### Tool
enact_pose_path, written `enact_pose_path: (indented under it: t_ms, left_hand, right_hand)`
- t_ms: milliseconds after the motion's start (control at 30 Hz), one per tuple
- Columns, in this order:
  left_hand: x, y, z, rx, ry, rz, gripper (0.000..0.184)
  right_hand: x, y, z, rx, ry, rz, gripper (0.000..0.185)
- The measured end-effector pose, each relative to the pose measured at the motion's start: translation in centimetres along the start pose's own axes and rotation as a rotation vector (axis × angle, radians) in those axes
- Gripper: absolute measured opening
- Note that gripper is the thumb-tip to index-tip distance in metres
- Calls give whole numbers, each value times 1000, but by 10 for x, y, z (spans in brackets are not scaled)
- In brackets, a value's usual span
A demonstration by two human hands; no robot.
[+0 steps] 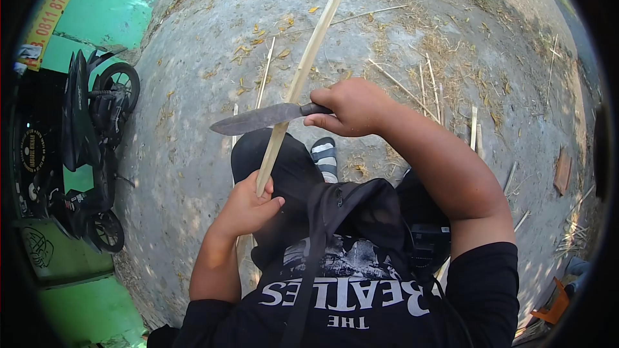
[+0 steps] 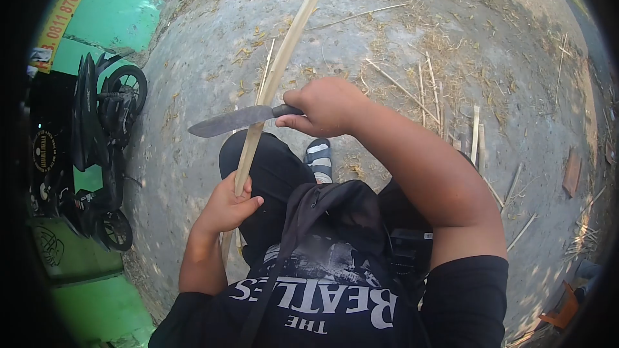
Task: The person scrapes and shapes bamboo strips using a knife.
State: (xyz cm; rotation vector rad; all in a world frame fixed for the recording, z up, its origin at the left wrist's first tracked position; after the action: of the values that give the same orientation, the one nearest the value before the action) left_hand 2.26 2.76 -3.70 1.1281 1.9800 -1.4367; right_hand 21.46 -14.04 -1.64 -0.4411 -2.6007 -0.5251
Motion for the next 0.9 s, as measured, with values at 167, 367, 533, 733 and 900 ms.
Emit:
enact_pose_path:
  t_ms: [167, 367, 533, 733, 900]
  left_hand:
    - [0, -3, 3, -20, 59, 15, 29]
    - [1, -4, 0, -8, -1, -5, 26]
    - [8, -7, -4, -51, 6, 57, 25]
    - [18, -1, -3, -59, 20, 42, 23]
    - [14, -8, -2, -47, 43, 22, 23]
  right_hand:
    - [-51, -3, -14, -57, 38, 211, 51]
    - [-8, 0, 8, 69, 12, 54, 54]
    - [-60, 0, -17, -25, 14, 219, 55]
    - [11, 4, 12, 90, 7, 42, 57]
    - [-85, -15, -14, 35, -9, 360, 57]
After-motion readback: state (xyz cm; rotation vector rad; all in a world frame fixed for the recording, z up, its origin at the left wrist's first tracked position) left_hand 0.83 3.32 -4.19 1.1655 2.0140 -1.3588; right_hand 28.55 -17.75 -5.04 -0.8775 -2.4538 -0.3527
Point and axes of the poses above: each hand's wrist, its own y-axis towards the middle knuckle, its own z-axis out of the palm, x = y × z, the point moved 9 cm from there along y, towards the middle knuckle, and after that the axes turned 7 degrees about -z, right-handed, at the moved point
